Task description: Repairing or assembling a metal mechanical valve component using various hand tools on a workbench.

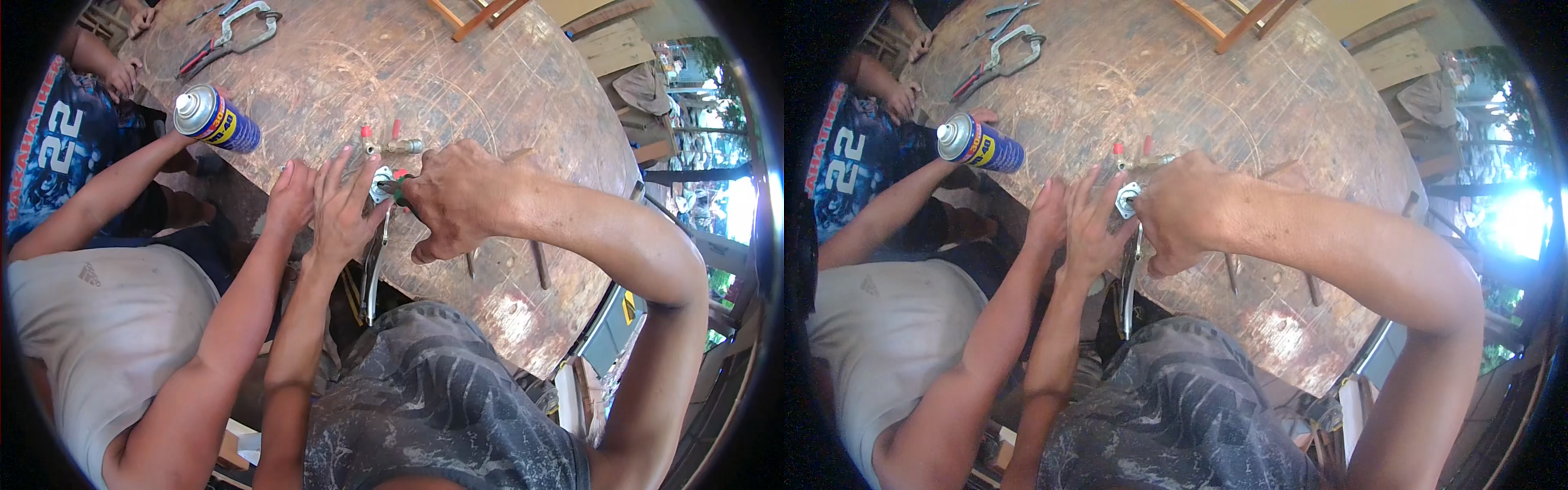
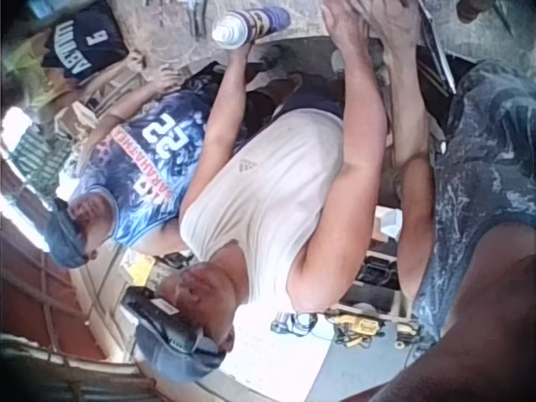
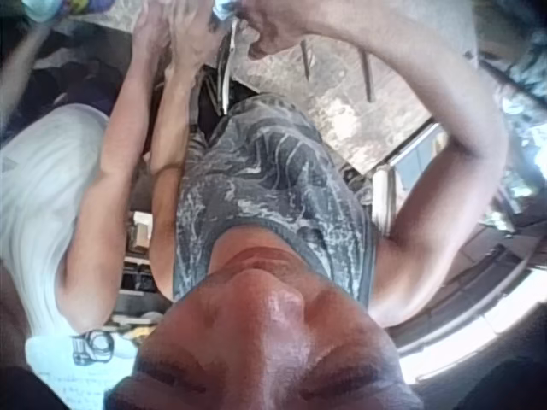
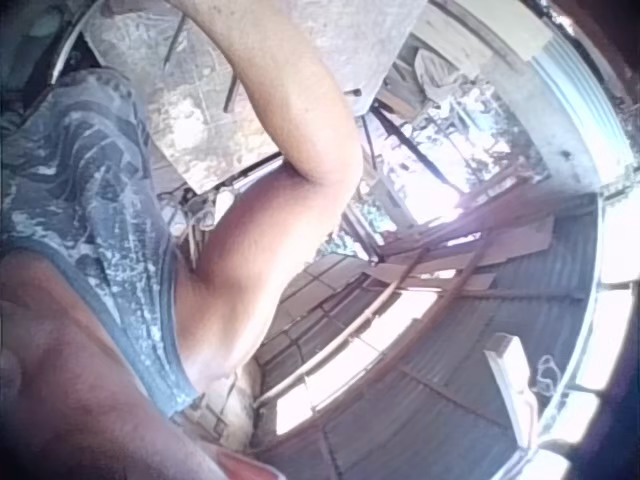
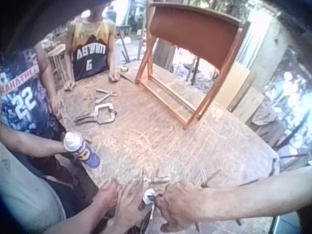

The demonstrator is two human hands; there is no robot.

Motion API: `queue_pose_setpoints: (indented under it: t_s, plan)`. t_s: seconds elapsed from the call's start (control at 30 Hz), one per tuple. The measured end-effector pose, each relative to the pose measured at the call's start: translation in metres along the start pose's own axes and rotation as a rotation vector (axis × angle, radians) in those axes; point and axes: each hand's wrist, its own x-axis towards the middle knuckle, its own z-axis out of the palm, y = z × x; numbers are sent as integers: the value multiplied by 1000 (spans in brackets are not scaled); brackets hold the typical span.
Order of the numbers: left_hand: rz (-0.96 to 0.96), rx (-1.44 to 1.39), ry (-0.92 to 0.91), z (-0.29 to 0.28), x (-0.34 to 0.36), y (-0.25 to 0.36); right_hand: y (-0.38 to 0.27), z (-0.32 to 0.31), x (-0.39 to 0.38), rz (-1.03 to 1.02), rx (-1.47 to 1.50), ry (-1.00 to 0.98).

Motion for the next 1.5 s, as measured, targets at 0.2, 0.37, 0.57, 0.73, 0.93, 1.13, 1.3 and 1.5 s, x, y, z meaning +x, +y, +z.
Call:
queue_pose_setpoints:
  t_s: [0.2,0.37,0.57,0.73,0.93,1.13,1.3,1.5]
  plan:
    - [22,57,-122,-4,4,-5,-5,18,-17,34,-73,-8]
    - [-3,84,-109,-11,2,-1,2,59,-81,169,53,254]
    - [29,103,45,-14,-3,12,-2,218,-75,335,316,334]
    - [-109,67,212,-9,-30,32,-27,317,-26,353,314,639]
    - [-173,80,215,0,-35,30,0,226,37,46,349,1250]
    - [-246,12,287,0,-57,39,32,127,89,-117,-9,958]
    - [-360,-30,213,-7,-76,45,48,122,94,-248,72,826]
    - [-343,-30,198,-15,-79,42,45,134,92,-208,208,844]
